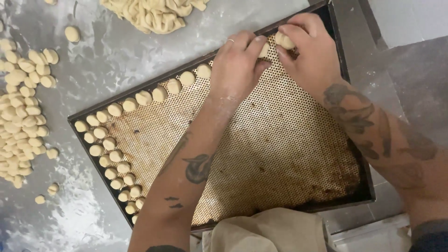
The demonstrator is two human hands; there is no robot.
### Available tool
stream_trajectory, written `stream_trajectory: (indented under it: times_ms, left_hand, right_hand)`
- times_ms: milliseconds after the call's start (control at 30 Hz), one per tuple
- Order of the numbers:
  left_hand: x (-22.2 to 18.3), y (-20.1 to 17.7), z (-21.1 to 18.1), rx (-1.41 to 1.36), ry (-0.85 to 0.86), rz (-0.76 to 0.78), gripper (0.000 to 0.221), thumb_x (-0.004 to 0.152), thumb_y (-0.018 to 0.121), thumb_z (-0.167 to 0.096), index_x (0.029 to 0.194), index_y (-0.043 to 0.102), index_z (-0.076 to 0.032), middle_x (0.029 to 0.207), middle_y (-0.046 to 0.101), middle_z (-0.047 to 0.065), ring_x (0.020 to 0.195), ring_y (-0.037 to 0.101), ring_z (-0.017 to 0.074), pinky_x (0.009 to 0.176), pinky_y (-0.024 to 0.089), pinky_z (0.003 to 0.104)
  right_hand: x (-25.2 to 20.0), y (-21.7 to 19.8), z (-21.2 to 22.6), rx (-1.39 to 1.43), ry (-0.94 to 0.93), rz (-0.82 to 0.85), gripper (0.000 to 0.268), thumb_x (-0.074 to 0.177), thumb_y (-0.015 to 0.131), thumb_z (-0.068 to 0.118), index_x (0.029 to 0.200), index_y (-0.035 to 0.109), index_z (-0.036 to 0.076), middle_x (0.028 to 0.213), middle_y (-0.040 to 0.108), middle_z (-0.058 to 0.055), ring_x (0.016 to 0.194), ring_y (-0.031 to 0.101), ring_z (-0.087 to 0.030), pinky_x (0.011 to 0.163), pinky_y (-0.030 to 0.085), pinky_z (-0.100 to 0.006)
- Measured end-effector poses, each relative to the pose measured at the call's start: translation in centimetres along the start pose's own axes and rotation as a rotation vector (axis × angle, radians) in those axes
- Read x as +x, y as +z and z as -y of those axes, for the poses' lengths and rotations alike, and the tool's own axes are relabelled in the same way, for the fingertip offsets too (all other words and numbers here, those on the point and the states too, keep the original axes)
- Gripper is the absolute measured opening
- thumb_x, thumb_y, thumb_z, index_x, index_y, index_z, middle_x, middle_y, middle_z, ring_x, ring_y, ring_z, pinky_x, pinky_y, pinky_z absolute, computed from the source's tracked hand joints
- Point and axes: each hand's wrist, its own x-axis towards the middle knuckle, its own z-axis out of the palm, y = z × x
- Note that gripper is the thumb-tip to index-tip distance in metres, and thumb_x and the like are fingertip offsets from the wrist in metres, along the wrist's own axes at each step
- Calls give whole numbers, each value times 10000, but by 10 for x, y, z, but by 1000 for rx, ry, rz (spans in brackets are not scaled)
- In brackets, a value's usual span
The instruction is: The person is arranging small, pre-cut pieces of dough into neat rows on a perforated baking tray in a bakery.
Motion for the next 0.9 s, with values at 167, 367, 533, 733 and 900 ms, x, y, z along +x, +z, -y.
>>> stream_trajectory:
  times_ms: [167,367,533,733,900]
  left_hand:
    - [-4,9,3,35,85,-99,255,1115,841,-291,1268,807,-88,1115,736,89,948,713,342,729,633,514]
    - [3,1,-18,-14,12,-109,467,1161,775,-452,1360,806,-31,1242,792,146,1002,798,316,807,716,461]
    - [32,24,-27,118,176,-35,505,961,908,-155,1430,732,-97,1273,708,90,919,732,341,802,682,542]
    - [37,50,-27,214,210,-268,192,997,876,-195,1157,802,-120,1137,698,81,832,703,315,676,645,487]
    - [24,46,-27,248,195,-213,360,1010,882,-272,1293,783,-74,1249,706,114,871,728,296,741,676,458]
  right_hand:
    - [-2,4,-3,14,31,-25,319,1056,940,-46,1318,758,-39,1325,671,-210,1147,722,-390,899,631,-502]
    - [-16,-54,-25,91,184,-133,335,1177,1041,-103,1424,816,-89,1310,782,-232,1059,753,-300,806,613,-358]
    - [-19,-66,-57,-170,-68,-36,377,1047,815,-64,1415,735,-69,1328,692,-284,1196,637,-494,998,500,-582]
    - [-15,-33,-63,-329,-147,-19,214,1149,985,125,1288,879,1,1371,876,-126,1256,753,-354,1075,614,-463]
    - [-21,-31,-49,-386,-199,-90,256,1149,1007,195,1333,904,50,1413,794,-114,1124,658,-362,905,566,-495]
